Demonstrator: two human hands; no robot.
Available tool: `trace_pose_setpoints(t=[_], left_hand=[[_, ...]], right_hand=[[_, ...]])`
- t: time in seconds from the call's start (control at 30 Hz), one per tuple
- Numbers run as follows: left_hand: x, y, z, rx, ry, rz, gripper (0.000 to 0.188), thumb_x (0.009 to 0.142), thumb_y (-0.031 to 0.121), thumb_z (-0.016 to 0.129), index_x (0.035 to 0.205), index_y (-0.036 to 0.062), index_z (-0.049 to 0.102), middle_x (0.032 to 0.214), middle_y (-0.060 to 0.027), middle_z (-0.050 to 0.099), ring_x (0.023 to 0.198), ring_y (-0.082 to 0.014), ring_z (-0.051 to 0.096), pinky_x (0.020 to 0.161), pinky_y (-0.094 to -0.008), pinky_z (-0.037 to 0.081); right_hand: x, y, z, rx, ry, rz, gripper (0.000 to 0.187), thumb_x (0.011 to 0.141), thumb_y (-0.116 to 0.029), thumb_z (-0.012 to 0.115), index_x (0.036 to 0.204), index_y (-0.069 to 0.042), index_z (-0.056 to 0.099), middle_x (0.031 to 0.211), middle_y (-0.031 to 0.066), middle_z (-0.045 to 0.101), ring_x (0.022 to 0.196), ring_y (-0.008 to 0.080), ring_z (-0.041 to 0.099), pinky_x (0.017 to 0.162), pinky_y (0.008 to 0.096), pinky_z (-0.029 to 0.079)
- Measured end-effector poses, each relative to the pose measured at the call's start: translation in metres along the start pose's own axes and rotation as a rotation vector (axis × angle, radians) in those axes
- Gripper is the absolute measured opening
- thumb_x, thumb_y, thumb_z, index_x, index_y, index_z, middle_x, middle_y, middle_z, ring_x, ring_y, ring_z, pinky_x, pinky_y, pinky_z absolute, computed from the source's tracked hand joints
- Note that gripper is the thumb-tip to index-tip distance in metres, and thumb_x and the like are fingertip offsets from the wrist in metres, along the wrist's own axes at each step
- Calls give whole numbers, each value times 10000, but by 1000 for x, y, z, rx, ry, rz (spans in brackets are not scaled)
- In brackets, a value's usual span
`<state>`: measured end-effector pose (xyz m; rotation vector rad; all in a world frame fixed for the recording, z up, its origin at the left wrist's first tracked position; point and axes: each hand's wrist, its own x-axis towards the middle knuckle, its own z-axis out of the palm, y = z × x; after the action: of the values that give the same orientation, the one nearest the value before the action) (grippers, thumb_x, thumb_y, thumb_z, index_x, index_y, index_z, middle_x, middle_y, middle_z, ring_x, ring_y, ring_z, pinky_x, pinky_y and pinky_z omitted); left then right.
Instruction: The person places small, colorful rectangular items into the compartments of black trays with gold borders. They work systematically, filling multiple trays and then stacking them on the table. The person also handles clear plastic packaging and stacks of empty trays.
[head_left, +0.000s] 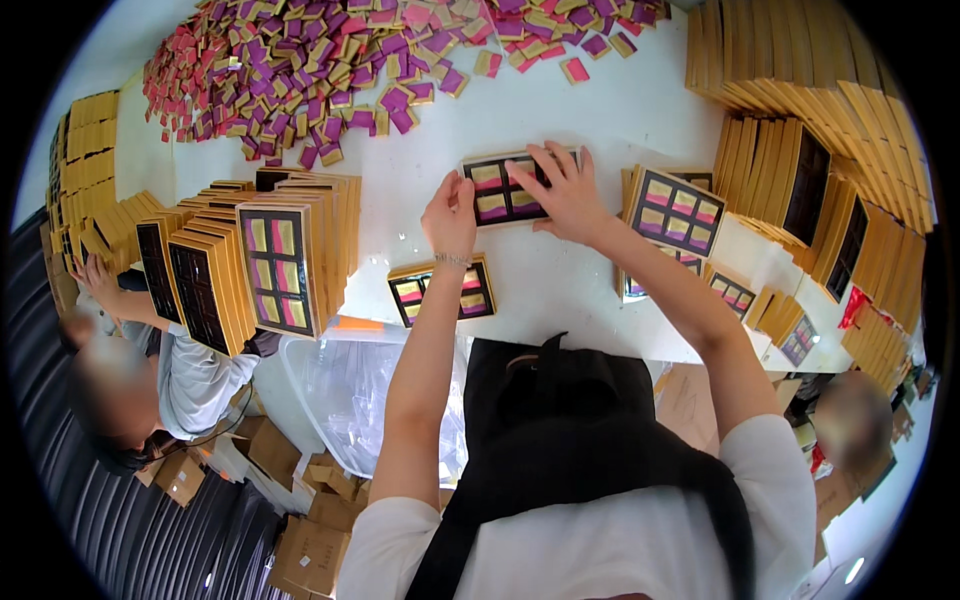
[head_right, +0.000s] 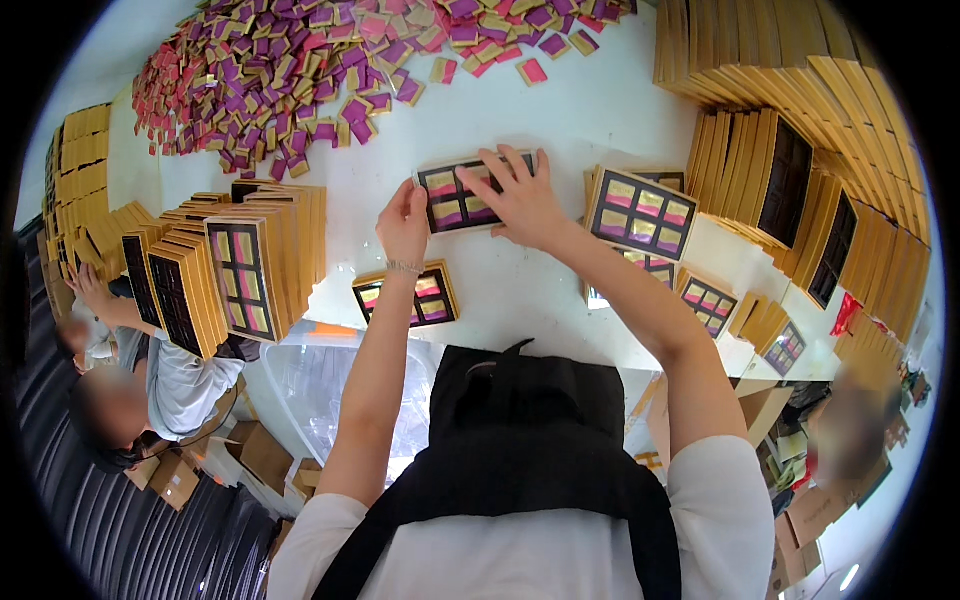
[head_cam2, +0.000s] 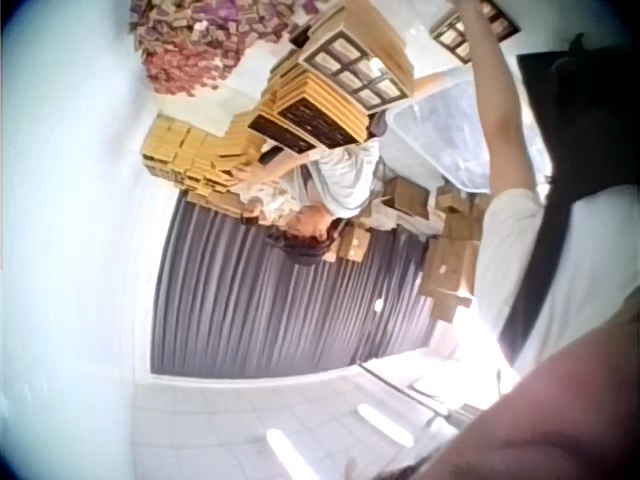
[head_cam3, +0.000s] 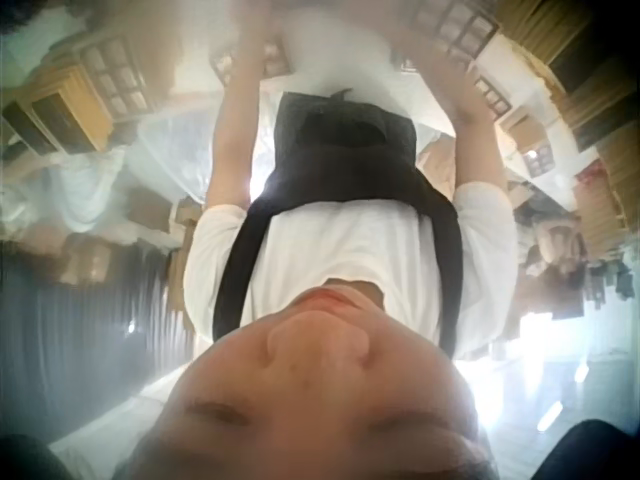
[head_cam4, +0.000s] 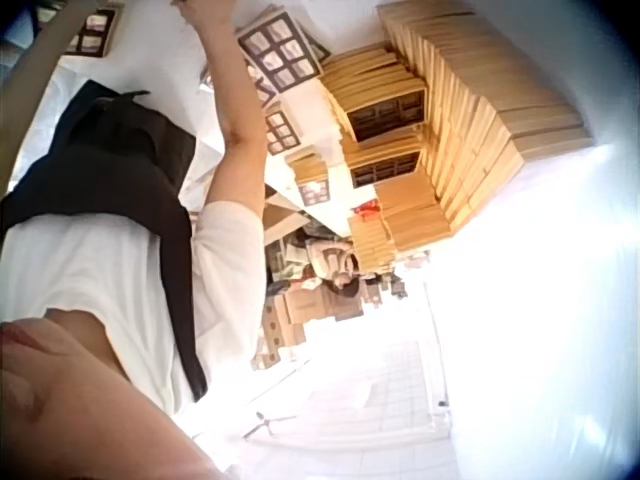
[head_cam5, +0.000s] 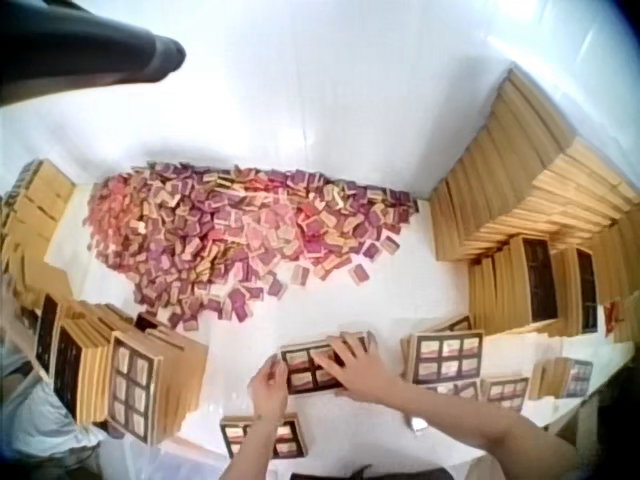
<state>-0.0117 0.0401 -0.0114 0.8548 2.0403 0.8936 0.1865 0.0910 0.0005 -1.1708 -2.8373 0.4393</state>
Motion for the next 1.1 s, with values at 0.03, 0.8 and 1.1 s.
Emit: trace_pose_setpoints(t=[0.03, 0.8, 1.1], left_hand=[[2, 3, 0, 32, 0, 6, 380, 872, 203, 651, 1194, 2, 630, 966, -127, 718, 882, -190, 691, 822, -303, 523], [99, 62, 56, -72, 96, 238, 645, 785, 285, 766, 1272, -12, 466, 1175, -149, 532, 1056, -264, 544, 849, -434, 489], [163, 97, 65, 378, 359, 139, 703, 758, 351, 784, 1272, -10, 467, 1132, -202, 566, 982, -333, 568, 797, -454, 487]], right_hand=[[2, 0, 1, 32, -17, 39, 1142, 515, -387, 896, 1472, -254, 288, 1454, 110, 325, 1321, 356, 304, 926, 710, 327], [-166, 76, -87, -88, -5, 475, 1106, 510, -404, 869, 1454, -165, 344, 1484, 146, 292, 1370, 372, 264, 1049, 629, 222], [-129, 14, -106, 52, 284, 255, 968, 715, -428, 764, 1472, -64, 282, 1520, 196, 242, 1404, 404, 213, 1087, 631, 171]])
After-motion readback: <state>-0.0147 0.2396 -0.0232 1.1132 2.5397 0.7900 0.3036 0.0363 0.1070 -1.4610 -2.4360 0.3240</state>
